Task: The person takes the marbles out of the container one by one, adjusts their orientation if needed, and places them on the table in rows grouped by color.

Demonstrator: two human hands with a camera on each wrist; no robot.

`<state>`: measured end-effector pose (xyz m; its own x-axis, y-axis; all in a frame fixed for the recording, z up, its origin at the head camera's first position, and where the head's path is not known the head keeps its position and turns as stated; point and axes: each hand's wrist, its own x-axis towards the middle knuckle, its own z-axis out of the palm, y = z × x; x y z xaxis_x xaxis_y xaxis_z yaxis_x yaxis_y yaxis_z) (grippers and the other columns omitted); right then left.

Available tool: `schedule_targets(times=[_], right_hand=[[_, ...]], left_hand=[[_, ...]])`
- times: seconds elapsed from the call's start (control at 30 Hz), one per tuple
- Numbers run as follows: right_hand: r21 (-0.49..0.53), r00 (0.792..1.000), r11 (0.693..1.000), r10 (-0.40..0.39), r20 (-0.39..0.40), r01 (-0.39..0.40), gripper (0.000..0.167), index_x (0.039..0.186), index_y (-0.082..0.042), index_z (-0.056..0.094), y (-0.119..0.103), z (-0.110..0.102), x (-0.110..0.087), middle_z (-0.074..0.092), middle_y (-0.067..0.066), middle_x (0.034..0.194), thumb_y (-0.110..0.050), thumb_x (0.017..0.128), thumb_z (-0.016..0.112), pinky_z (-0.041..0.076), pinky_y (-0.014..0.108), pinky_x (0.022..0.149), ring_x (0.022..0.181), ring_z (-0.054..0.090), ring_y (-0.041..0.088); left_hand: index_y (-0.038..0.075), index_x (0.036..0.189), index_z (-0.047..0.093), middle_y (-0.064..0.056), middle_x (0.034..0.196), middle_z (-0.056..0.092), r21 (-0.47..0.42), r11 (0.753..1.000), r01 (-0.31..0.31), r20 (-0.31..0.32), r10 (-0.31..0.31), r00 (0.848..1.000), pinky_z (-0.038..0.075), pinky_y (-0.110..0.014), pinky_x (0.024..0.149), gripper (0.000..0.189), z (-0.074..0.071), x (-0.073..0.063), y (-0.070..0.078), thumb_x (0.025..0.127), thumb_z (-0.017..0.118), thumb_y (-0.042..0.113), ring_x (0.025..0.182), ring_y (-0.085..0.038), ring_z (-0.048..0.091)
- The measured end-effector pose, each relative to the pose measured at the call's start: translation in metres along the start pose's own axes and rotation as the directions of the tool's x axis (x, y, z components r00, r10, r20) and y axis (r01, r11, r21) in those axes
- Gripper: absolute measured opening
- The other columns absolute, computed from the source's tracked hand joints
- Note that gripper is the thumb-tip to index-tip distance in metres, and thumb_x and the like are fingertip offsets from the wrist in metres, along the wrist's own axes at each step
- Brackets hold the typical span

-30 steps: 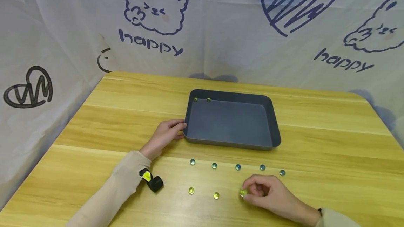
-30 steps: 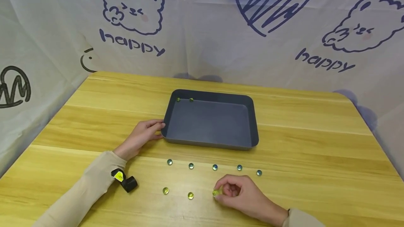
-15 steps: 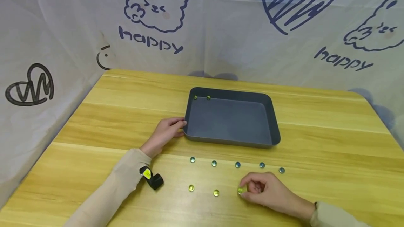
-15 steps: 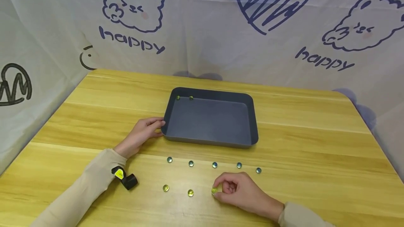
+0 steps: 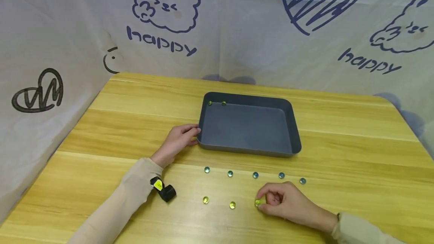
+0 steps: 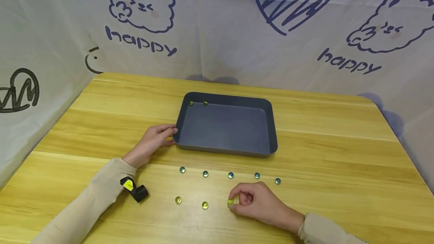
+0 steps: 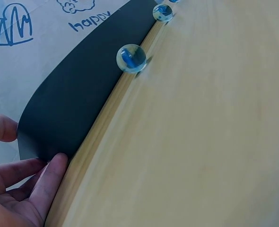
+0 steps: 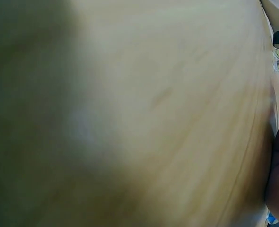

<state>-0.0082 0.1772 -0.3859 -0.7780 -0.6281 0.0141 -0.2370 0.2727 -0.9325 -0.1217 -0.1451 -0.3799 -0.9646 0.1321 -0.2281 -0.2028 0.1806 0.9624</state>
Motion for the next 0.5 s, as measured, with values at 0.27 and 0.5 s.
schedule_targets(times=[0.27, 0.5], right_hand=[[-0.007, 0.999, 0.999, 0.033, 0.029, -0.033, 0.011, 0.097, -0.008, 0.070, -0.0003, -0.0007, 0.0010, 0.047, -0.011, 0.062, -0.010, 0.086, 0.073, 0.046, 0.018, 0.049, 0.052, 0.038, -0.003], [-0.040, 0.997, 0.997, 0.063, 0.039, -0.061, 0.011, 0.096, -0.010, 0.070, -0.0021, -0.0006, 0.0022, 0.047, -0.014, 0.063, -0.012, 0.086, 0.073, 0.051, 0.021, 0.057, 0.052, 0.038, -0.003]], left_hand=[[-0.008, 0.133, 0.053, -0.022, 0.135, 0.051, -0.001, 1.000, -0.004, 0.001, 0.004, 1.000, 0.055, -0.030, 0.088, 0.041, 0.0002, 0.0007, 0.0000, 0.099, 0.051, 0.016, 0.117, -0.032, 0.055], [-0.007, 0.132, 0.054, -0.022, 0.134, 0.052, -0.001, 1.000, -0.009, 0.006, 0.009, 1.000, 0.055, -0.031, 0.088, 0.041, -0.0003, 0.0009, -0.0017, 0.099, 0.052, 0.017, 0.117, -0.032, 0.055]])
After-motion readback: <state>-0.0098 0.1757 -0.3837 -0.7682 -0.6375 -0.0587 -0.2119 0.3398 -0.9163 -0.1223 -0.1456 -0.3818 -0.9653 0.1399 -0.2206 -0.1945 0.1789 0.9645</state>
